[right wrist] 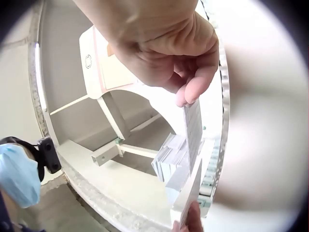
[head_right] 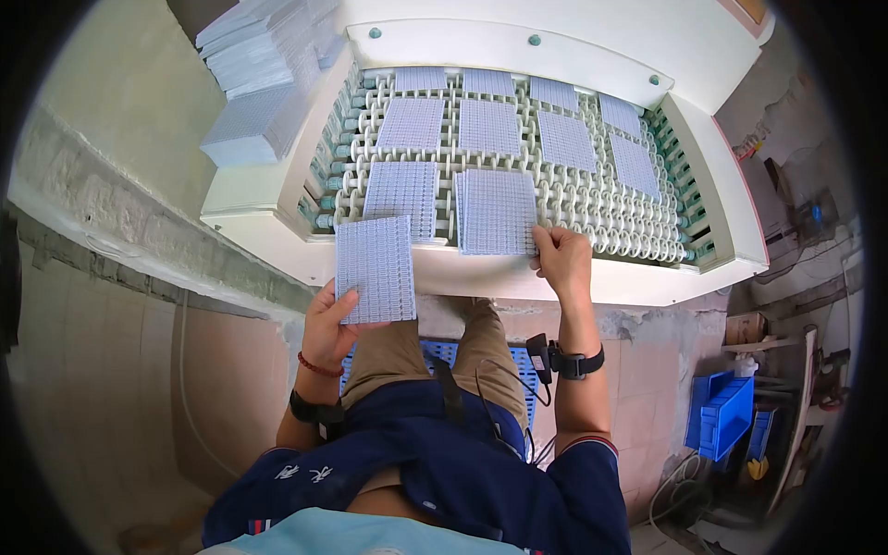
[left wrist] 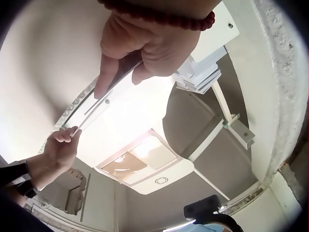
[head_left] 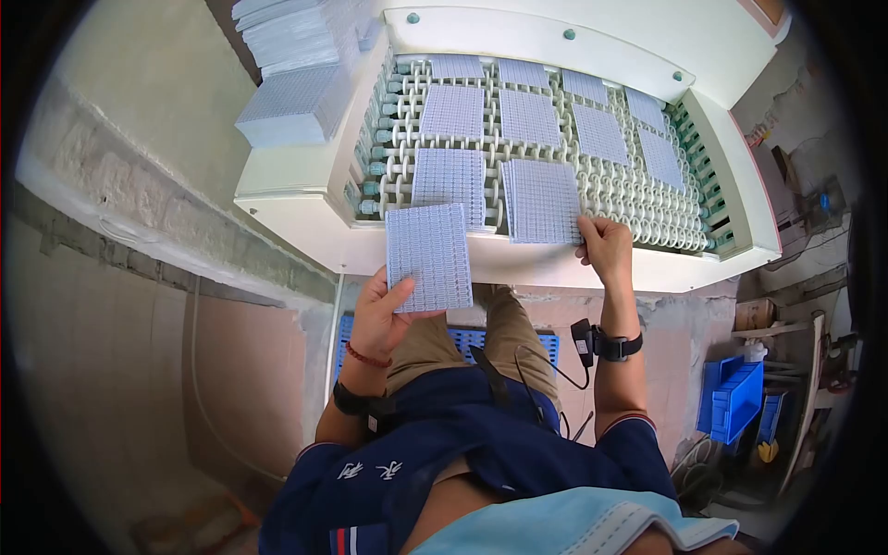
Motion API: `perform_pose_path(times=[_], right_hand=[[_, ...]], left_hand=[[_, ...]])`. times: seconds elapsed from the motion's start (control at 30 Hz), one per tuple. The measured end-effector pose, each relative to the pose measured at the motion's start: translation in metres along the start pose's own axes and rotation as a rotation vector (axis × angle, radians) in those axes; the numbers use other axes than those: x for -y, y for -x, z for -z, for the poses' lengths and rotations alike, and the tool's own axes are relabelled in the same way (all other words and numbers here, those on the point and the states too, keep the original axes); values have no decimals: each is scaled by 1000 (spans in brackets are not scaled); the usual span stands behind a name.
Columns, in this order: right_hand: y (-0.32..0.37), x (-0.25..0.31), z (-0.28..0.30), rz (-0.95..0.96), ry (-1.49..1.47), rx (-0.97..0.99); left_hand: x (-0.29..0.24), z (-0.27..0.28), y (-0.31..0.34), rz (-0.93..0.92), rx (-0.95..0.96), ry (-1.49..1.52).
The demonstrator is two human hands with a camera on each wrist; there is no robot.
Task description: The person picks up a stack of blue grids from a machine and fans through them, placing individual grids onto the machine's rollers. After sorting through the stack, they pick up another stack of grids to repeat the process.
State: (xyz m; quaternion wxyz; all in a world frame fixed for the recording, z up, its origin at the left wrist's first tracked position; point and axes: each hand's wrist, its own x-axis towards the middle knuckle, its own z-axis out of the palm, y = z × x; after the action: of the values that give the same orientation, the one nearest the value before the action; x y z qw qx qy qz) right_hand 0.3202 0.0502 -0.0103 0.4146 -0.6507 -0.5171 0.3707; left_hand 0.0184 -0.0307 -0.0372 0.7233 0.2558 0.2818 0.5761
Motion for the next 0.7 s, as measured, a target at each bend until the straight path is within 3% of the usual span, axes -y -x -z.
perform_pose_path(times=[0.2, 0.27, 0.3, 0.37, 0.4, 0.57, 0.63, 0.7], right_hand=[[-13, -16, 62, 25, -44, -200], [-17, -23, 75, 19, 312, -320], [-18, -28, 78, 11, 313, -330], [-21, -28, 79, 289, 783, -491], [-20, -25, 82, 208, 803, -504], [-35, -35, 118, 275, 705, -557], [-38, -39, 132, 185, 428, -498], [-40, -39, 139, 134, 364, -503]], left_hand=[[0, 2, 1, -17, 22, -18], [3, 2, -3, -4, 35, -16], [6, 2, -3, 10, 36, -14], [9, -1, -4, 28, 49, -23], [10, -3, -5, 34, 48, -29], [6, -7, -1, 26, 18, -35], [6, -6, -1, 15, 6, -39], [8, -5, -1, 18, 27, -20]])
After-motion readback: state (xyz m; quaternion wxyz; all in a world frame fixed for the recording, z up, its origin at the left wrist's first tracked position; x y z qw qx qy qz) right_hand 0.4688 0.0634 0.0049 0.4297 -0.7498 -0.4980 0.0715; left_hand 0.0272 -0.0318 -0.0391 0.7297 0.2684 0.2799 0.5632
